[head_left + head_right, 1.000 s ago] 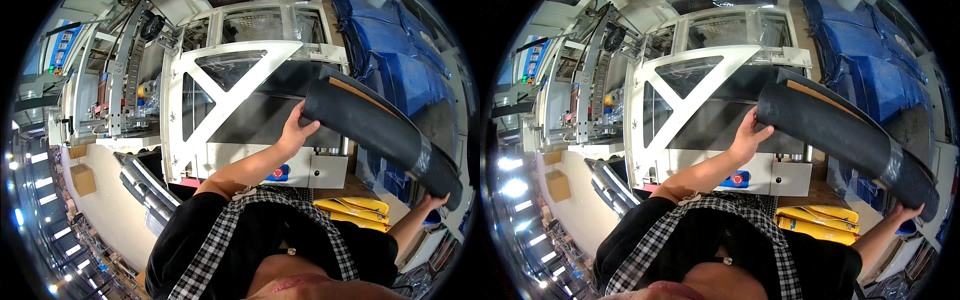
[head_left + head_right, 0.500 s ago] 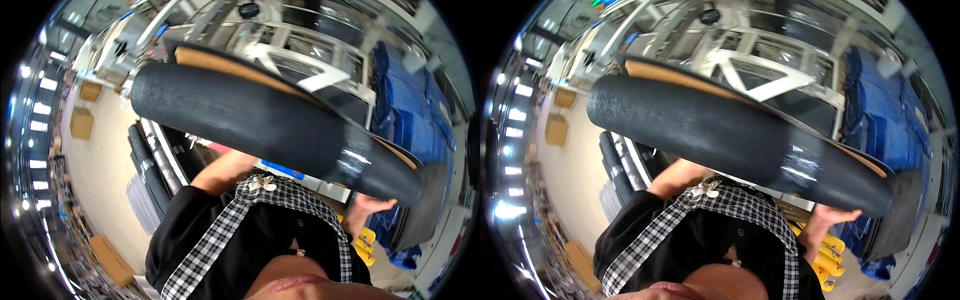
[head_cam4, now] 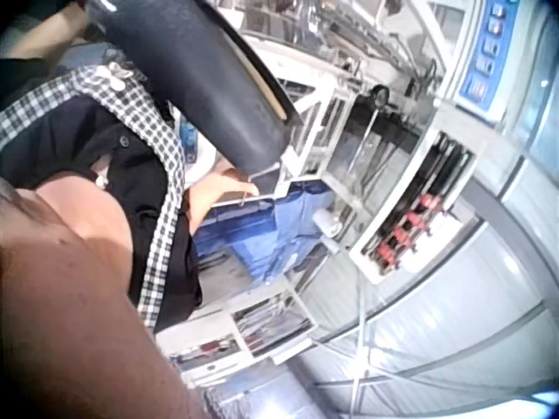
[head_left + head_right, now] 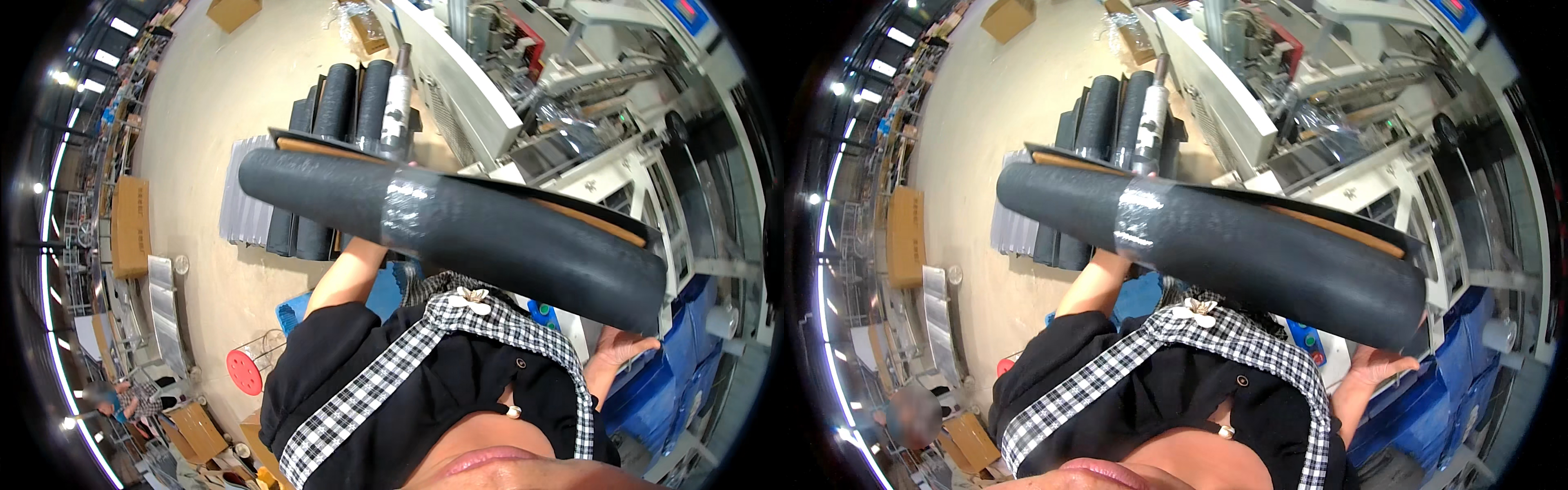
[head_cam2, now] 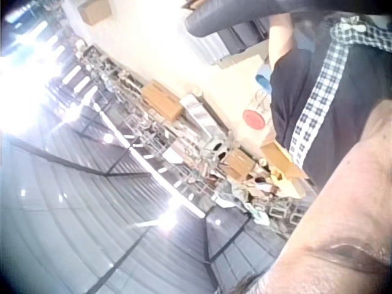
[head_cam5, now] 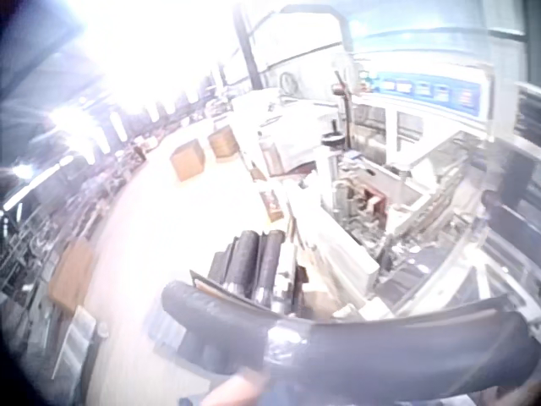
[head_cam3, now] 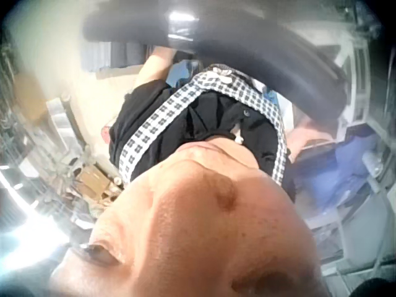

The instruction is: The person places yellow cylindrical items into a cardboard box and arranges them. They then handle black rolled items, placing them into a machine and adjusting the packaging material.

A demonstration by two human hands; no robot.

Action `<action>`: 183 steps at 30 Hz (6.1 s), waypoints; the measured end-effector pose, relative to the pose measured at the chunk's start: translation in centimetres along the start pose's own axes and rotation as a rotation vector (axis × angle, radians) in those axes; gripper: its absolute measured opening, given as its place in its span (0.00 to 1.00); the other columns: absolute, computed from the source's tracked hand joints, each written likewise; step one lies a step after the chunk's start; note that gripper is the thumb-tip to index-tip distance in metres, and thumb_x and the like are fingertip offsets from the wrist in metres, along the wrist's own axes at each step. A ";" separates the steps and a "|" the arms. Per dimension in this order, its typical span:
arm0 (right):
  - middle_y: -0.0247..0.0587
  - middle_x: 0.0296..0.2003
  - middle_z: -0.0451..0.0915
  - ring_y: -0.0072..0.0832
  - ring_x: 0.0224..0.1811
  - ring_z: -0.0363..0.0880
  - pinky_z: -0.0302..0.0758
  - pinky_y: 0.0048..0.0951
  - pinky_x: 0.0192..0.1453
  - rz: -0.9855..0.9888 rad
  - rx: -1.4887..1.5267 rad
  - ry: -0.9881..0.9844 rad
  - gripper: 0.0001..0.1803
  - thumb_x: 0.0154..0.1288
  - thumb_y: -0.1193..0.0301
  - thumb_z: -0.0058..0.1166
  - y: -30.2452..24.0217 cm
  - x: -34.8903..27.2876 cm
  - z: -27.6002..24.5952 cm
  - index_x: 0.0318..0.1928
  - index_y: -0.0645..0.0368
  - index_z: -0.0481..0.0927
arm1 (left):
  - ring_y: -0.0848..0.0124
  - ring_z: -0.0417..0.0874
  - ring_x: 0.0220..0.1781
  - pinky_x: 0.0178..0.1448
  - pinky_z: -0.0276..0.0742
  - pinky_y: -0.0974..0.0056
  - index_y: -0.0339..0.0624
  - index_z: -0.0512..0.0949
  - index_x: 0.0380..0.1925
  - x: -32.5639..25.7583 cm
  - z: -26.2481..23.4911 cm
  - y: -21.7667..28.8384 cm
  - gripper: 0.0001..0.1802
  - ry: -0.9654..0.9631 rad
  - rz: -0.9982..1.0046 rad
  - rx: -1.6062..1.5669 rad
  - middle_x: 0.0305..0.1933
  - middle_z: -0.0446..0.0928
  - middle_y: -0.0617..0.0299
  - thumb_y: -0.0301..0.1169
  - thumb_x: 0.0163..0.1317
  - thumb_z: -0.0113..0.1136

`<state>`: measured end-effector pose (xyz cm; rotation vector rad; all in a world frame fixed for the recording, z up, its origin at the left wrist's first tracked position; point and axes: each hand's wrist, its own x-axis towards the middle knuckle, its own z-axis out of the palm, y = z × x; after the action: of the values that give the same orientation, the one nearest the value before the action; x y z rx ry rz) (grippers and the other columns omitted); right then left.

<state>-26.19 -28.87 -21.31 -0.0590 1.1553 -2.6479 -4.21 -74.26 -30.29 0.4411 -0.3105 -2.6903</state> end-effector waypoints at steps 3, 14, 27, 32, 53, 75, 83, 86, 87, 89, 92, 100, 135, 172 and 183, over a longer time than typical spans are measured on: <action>0.45 0.57 0.75 0.37 0.59 0.75 0.70 0.40 0.65 0.233 -0.432 -0.053 0.43 0.56 0.48 0.66 2.5 1.8 0.1 0.64 0.63 0.67 | 0.54 0.73 0.63 0.67 0.68 0.47 0.44 0.73 0.58 -2.2 -1.8 6.9 0.32 0.046 0.072 -0.041 0.62 0.74 0.52 0.57 0.69 0.40; 0.36 0.47 0.78 0.27 0.51 0.76 0.70 0.28 0.58 0.619 -0.600 -0.512 0.18 0.58 0.68 0.65 18.3 0.0 6.9 0.46 0.64 0.79 | 0.51 0.71 0.66 0.68 0.67 0.46 0.44 0.71 0.62 4.0 -9.0 19.7 0.40 0.218 0.526 0.070 0.65 0.71 0.52 0.65 0.64 0.38; 0.36 0.31 0.80 0.30 0.38 0.79 0.74 0.30 0.46 0.509 -0.841 -1.211 0.04 0.56 0.73 0.64 20.3 1.1 14.9 0.31 0.60 0.83 | 0.51 0.74 0.62 0.69 0.65 0.43 0.43 0.70 0.62 1.5 -6.4 15.4 0.44 0.790 0.186 0.291 0.63 0.73 0.50 0.67 0.58 0.51; 0.36 0.33 0.81 0.26 0.40 0.79 0.74 0.27 0.47 0.501 -0.811 -1.043 0.05 0.60 0.72 0.63 18.6 1.8 13.2 0.31 0.61 0.83 | 0.49 0.72 0.65 0.70 0.65 0.44 0.42 0.66 0.65 -0.7 -6.5 14.1 0.43 0.734 0.192 0.343 0.64 0.71 0.48 0.66 0.63 0.41; 0.55 0.49 0.77 0.46 0.54 0.75 0.71 0.44 0.58 -0.872 -1.712 0.005 0.41 0.51 0.49 0.68 -5.9 34.9 6.5 0.58 0.64 0.70 | 0.49 0.72 0.64 0.68 0.66 0.45 0.46 0.66 0.67 -5.1 -0.9 15.0 0.47 0.957 0.044 0.701 0.65 0.71 0.51 0.69 0.58 0.43; 0.51 0.32 0.83 0.50 0.37 0.82 0.77 0.51 0.41 -0.639 -2.141 -0.017 0.13 0.57 0.60 0.52 -2.8 51.8 11.5 0.37 0.55 0.78 | 0.51 0.71 0.64 0.68 0.66 0.49 0.45 0.65 0.67 -4.4 -0.5 14.2 0.46 0.887 0.087 0.658 0.66 0.70 0.54 0.67 0.58 0.49; 0.51 0.28 0.82 0.49 0.33 0.82 0.77 0.49 0.36 -0.591 -2.049 0.015 0.10 0.56 0.61 0.52 -0.2 44.6 13.0 0.34 0.52 0.78 | 0.51 0.71 0.65 0.68 0.66 0.49 0.45 0.65 0.67 -5.4 -0.6 14.8 0.48 0.952 0.101 0.679 0.66 0.70 0.53 0.69 0.57 0.49; 0.53 0.30 0.82 0.52 0.37 0.81 0.77 0.49 0.40 -0.620 -2.052 0.060 0.12 0.56 0.61 0.53 -2.1 50.5 11.8 0.36 0.54 0.77 | 0.51 0.71 0.65 0.69 0.65 0.49 0.45 0.65 0.67 -4.0 -0.5 13.9 0.48 0.929 0.097 0.678 0.66 0.70 0.53 0.69 0.57 0.48; 0.53 0.31 0.82 0.52 0.38 0.81 0.77 0.49 0.40 -0.593 -2.057 0.095 0.12 0.56 0.61 0.53 -3.1 51.3 11.4 0.36 0.55 0.77 | 0.51 0.71 0.65 0.69 0.65 0.49 0.45 0.65 0.67 -3.6 -0.3 13.6 0.48 0.935 0.098 0.684 0.66 0.70 0.53 0.69 0.57 0.48; 0.54 0.30 0.82 0.51 0.36 0.82 0.77 0.50 0.41 -0.576 -2.072 0.200 0.13 0.56 0.61 0.53 -3.1 47.8 11.8 0.35 0.57 0.77 | 0.51 0.70 0.65 0.69 0.65 0.49 0.45 0.65 0.67 -4.4 0.2 13.6 0.48 0.974 0.116 0.700 0.66 0.70 0.53 0.69 0.57 0.48; 0.52 0.25 0.81 0.51 0.30 0.82 0.77 0.52 0.35 -0.515 -2.103 0.111 0.12 0.56 0.62 0.54 -0.6 43.0 12.3 0.36 0.55 0.77 | 0.51 0.70 0.65 0.69 0.65 0.48 0.45 0.65 0.67 -4.7 1.8 13.3 0.48 1.005 0.149 0.717 0.66 0.69 0.53 0.69 0.57 0.48; 0.54 0.29 0.82 0.52 0.36 0.82 0.77 0.53 0.40 -0.624 -2.055 0.282 0.12 0.56 0.61 0.54 -2.8 47.6 11.8 0.35 0.55 0.77 | 0.50 0.69 0.66 0.70 0.64 0.48 0.45 0.64 0.68 -3.9 1.5 13.1 0.49 1.074 0.129 0.737 0.68 0.68 0.54 0.70 0.56 0.47; 0.54 0.46 0.78 0.49 0.52 0.74 0.70 0.47 0.58 -0.920 -2.129 0.301 0.36 0.52 0.49 0.67 2.8 31.0 16.8 0.51 0.64 0.72 | 0.50 0.64 0.70 0.73 0.59 0.44 0.47 0.62 0.69 -7.7 -9.3 15.8 0.46 0.501 0.235 0.234 0.72 0.63 0.55 0.66 0.61 0.50; 0.60 0.58 0.67 0.54 0.62 0.67 0.64 0.46 0.67 -0.583 -1.603 -0.430 0.73 0.26 0.55 0.79 -12.9 -11.0 6.5 0.72 0.67 0.49 | 0.57 0.70 0.67 0.69 0.69 0.54 0.37 0.62 0.67 -7.4 21.8 -19.9 0.51 -0.862 -0.447 1.016 0.67 0.68 0.51 0.59 0.51 0.69; 0.56 0.60 0.70 0.48 0.63 0.71 0.68 0.40 0.67 -0.136 -1.476 0.145 0.65 0.27 0.62 0.77 -16.6 -17.5 -12.5 0.72 0.55 0.56 | 0.55 0.67 0.69 0.68 0.67 0.51 0.43 0.50 0.71 -2.2 17.7 -43.1 0.56 -1.047 -1.271 0.909 0.68 0.64 0.48 0.62 0.53 0.65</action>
<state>-14.51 -4.82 -16.75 -0.2015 2.8629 -1.2950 -23.27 -32.04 -25.24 -0.9985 -2.1972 -3.4796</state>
